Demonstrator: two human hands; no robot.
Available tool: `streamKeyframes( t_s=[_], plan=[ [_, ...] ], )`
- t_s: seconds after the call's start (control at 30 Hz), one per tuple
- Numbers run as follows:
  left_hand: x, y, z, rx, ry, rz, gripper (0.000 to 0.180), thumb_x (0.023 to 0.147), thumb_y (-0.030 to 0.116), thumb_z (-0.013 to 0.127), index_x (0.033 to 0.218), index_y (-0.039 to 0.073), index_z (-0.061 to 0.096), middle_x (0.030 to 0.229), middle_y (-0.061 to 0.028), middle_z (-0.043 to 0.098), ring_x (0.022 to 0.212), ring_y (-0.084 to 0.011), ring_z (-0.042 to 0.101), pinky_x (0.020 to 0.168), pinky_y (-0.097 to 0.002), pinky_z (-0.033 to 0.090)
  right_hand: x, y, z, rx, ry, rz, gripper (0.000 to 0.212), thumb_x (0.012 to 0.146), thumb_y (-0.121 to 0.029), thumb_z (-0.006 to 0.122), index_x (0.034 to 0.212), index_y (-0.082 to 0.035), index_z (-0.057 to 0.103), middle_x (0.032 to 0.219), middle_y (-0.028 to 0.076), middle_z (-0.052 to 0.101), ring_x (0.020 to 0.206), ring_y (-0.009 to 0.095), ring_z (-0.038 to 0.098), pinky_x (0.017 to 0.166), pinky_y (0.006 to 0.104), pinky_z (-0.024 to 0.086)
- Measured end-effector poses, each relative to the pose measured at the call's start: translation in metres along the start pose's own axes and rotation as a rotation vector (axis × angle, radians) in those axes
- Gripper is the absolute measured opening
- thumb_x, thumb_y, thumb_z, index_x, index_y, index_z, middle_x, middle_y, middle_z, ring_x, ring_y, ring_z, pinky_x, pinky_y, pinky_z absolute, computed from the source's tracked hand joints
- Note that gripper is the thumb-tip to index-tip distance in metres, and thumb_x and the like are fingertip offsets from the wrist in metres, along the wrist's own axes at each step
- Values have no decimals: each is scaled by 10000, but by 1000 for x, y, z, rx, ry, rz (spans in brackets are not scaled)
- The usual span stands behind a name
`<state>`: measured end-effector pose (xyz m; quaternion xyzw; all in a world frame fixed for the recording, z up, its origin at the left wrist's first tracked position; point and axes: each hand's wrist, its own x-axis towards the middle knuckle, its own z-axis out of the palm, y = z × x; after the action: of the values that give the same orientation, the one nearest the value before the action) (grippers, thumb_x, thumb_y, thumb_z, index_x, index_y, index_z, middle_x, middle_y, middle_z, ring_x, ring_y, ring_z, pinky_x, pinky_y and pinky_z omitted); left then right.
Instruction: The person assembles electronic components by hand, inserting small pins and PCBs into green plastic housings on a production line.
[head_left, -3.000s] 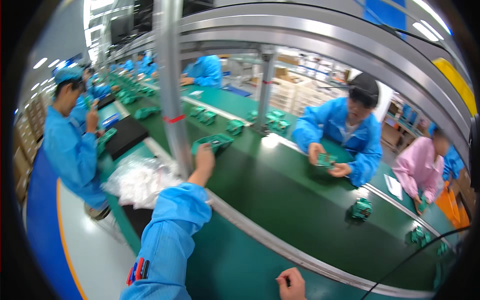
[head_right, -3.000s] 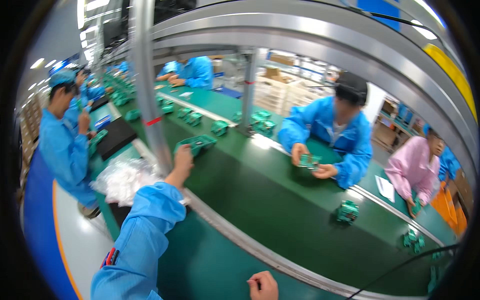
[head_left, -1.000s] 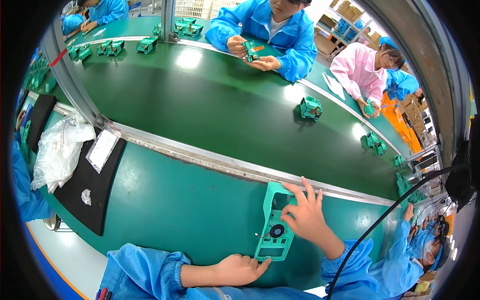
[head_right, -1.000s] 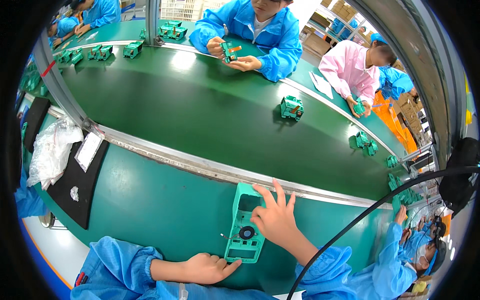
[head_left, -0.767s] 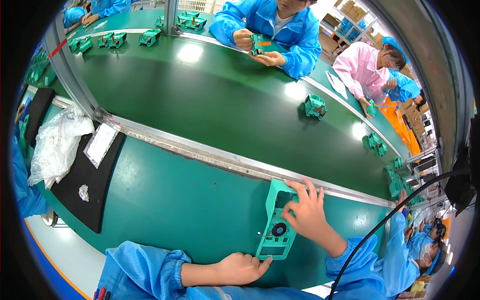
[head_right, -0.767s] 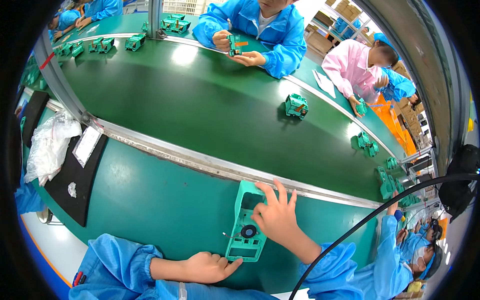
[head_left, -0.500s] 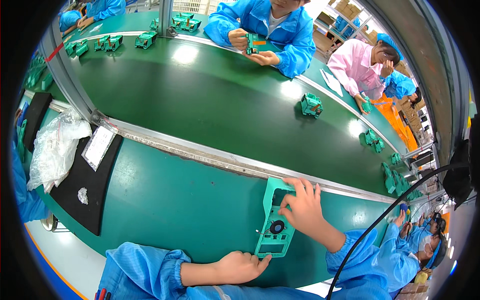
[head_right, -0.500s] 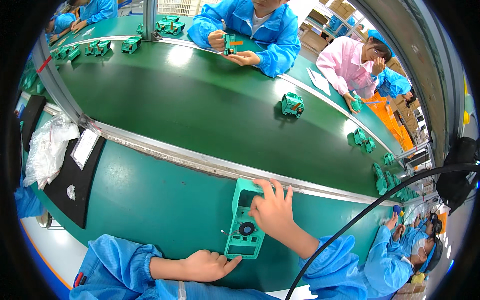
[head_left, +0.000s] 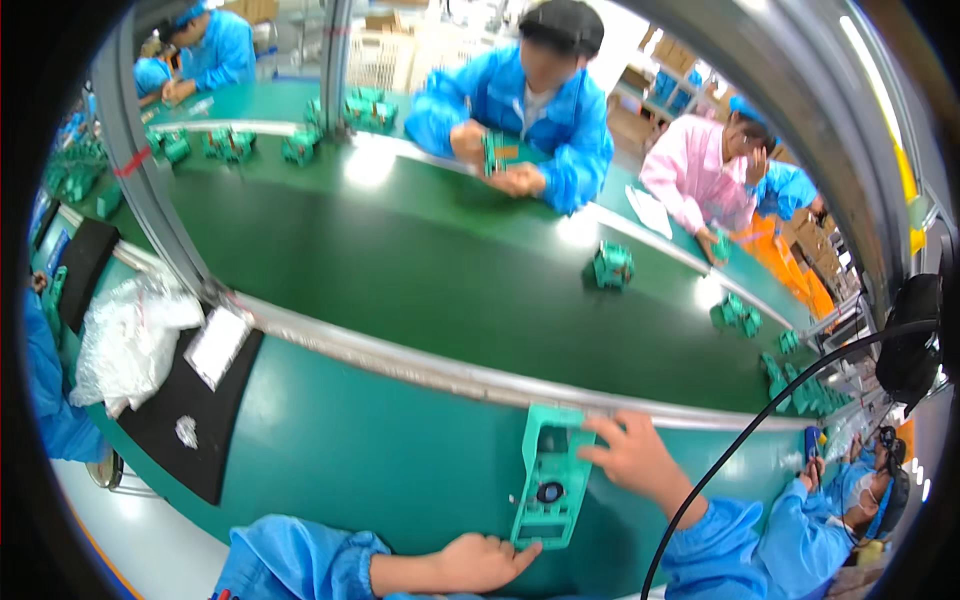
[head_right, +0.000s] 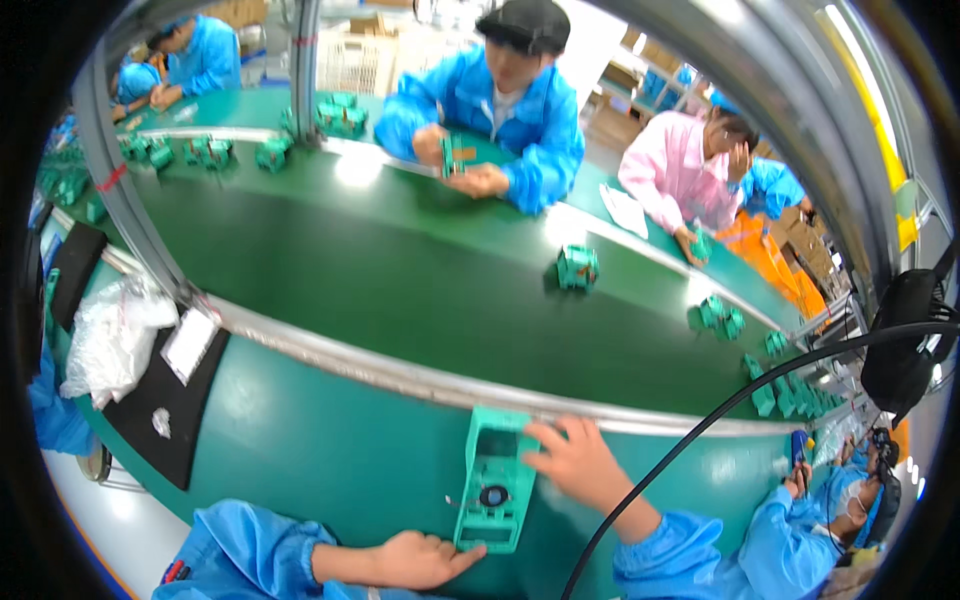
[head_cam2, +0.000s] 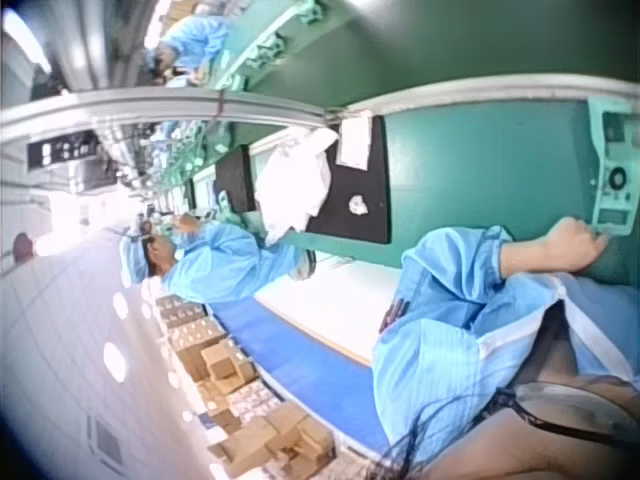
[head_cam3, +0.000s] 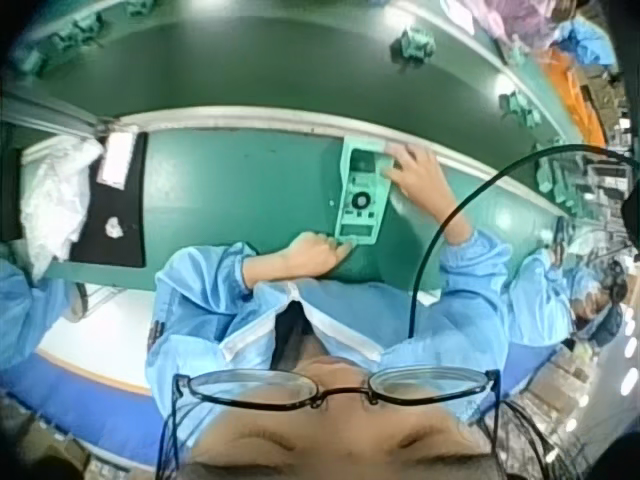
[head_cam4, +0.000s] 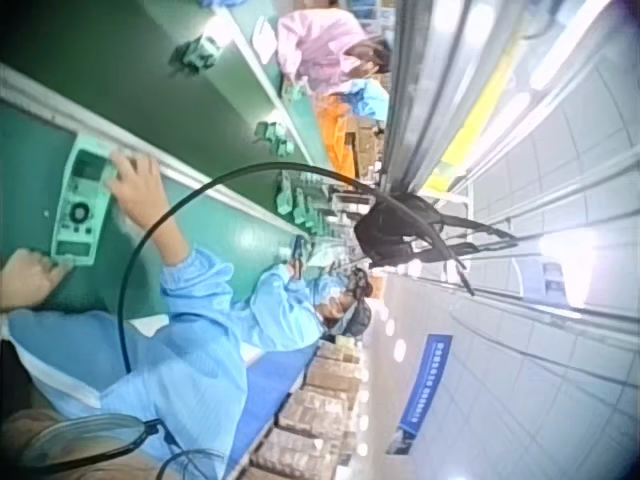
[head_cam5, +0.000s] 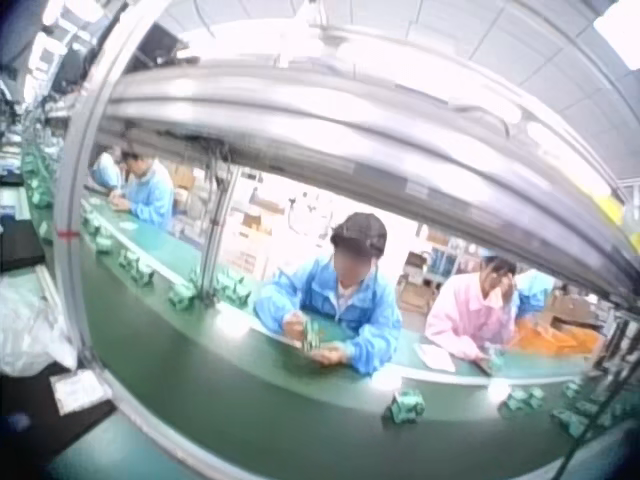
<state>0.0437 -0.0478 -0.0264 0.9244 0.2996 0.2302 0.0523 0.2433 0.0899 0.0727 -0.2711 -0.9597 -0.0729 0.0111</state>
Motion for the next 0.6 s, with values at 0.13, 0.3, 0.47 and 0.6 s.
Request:
streamKeyframes(
  t_s=[0.13, 0.3, 0.47, 0.6],
  plan=[
    [7, -5, -12, -292, -127, -151, 234, 698, 85, 473, 922, 89, 537, 586, -68, 568, 498, -209, 571, 375, -295, 397, -43, 7, 38, -54, 144, 21, 187, 609, -140, 534, 776, -214, 570, 930, -54, 528, 761, 208, 454, 665, 332, 383],
    [13, -15, 0, -714, 285, -387, 143, 791, 147, 461, 891, 76, 534, 575, -70, 537, 501, -154, 542, 405, -255, 384, -132, -12, 33, -168, 193, 385, 94, 701, -167, 563, 776, -114, 544, 806, 22, 523, 735, 198, 447, 673, 319, 360],
    [21, -29, -32, -1851, 220, -1017, 204, 865, 212, 382, 802, 67, 510, 524, 47, 315, 408, -59, 248, 364, -188, 225, -239, 8, 49, -486, 81, 1214, 190, 714, -236, 529, 861, -121, 568, 918, 52, 548, 904, 310, 460, 729, 424, 361],
    [11, -57, -9, -2437, 323, -992, 232, 868, 273, 357, 748, 120, 483, 534, 26, 317, 435, -73, 293, 370, -194, 240, -286, 44, 58, -532, -122, 1543, 245, 750, -302, 472, 892, -133, 580, 953, 38, 548, 918, 290, 464, 691, 438, 377]
  ],
)
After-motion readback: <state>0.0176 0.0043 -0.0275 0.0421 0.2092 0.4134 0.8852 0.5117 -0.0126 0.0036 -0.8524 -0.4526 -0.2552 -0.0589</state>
